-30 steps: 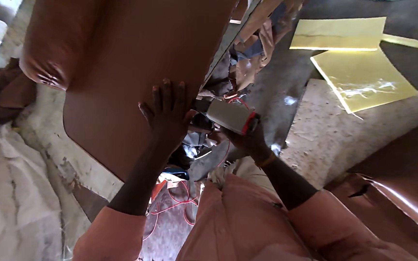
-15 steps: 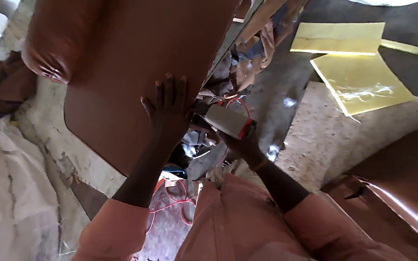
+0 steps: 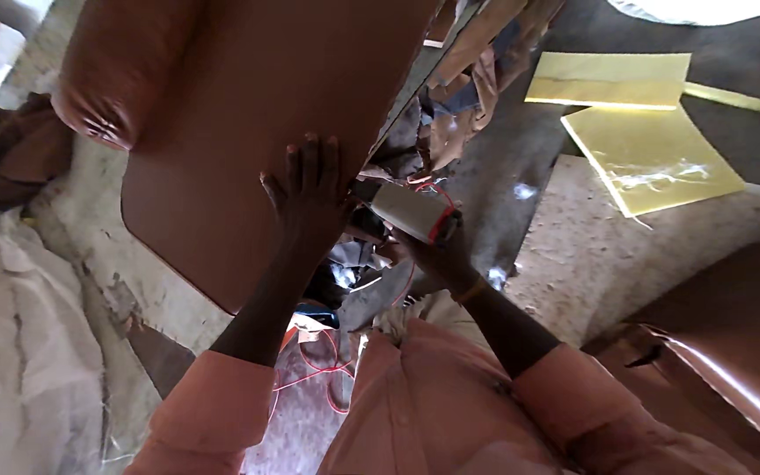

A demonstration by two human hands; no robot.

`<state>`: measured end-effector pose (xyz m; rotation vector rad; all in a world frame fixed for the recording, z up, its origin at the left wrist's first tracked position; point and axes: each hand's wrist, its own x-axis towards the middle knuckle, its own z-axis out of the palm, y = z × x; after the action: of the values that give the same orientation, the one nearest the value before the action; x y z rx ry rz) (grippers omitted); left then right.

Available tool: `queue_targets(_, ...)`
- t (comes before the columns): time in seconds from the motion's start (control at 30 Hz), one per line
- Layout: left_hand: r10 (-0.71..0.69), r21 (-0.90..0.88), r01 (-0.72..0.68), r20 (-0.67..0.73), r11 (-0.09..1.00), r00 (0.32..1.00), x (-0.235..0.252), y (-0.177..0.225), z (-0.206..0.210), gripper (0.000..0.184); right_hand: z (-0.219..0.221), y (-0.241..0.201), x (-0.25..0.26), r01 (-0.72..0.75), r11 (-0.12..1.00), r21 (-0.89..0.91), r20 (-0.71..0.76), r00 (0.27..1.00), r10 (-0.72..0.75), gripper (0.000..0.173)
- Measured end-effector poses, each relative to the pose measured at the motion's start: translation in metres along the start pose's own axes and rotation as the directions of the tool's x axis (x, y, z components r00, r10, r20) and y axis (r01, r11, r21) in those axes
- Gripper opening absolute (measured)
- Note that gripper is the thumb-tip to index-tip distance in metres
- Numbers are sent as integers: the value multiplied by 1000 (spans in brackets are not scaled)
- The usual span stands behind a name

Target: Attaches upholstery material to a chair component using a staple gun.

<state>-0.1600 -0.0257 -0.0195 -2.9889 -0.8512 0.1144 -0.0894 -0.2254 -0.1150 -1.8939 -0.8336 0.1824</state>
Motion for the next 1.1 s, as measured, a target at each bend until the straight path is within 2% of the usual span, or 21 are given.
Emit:
queue_targets(0.07, 15, -94, -13, 13, 995, 1000, -1, -5, -4, 95, -2, -1, 0, 10, 1000, -21, 11, 1000, -10, 26)
queue_targets(0.13, 103, -193, -90, 59, 977, 993, -8, -20, -14, 104, -6, -3, -6, -7, 1000, -7, 12, 1000, 7, 26)
queue_targets(0.23, 264, -291, -233, 71, 928, 962, -27, -49, -27, 85, -8, 0, -15, 35, 999, 5, -32, 999, -35, 28)
queue_targets(0.3, 252, -227, -230, 70, 946, 965, -35, -52, -21, 81, -3, 1, -19, 44, 999, 18, -75, 996, -43, 30)
queue_targets(0.4, 173, -90, -167, 54, 982, 984, -42, -38, -13, 78, 1, -4, -23, 25, 997, 78, -46, 999, -22, 27)
queue_targets(0.57, 127, -9, -127, 17, 992, 992, -46, -27, -8, 71, 11, -9, -23, 14, 988, 154, -41, 999, -7, 27)
queue_targets(0.63, 137, -4, -137, -1, 991, 991, -46, -27, -5, 71, 17, -6, -23, 54, 984, 169, -71, 997, -42, 30)
queue_targets(0.7, 156, -38, -156, -6, 987, 988, -46, -31, -4, 72, 20, -3, -22, 46, 982, 186, -71, 997, -33, 42)
queue_targets(0.8, 244, -219, -222, 83, 950, 966, -46, -48, -20, 77, 17, -4, -24, 38, 986, 161, -44, 999, -32, 45)
queue_targets(0.87, 295, -269, -255, 118, 929, 948, -48, -60, -24, 81, 16, -4, -30, 66, 988, 140, -49, 997, -59, 46)
queue_targets(1.03, 261, -160, -252, 43, 955, 964, -53, -55, -11, 77, 22, -15, -38, 32, 950, 312, -37, 999, -21, 52)
queue_targets(1.1, 242, -158, -233, 34, 959, 970, -56, -52, -10, 75, 27, -19, -39, 21, 944, 329, -45, 999, -6, 53)
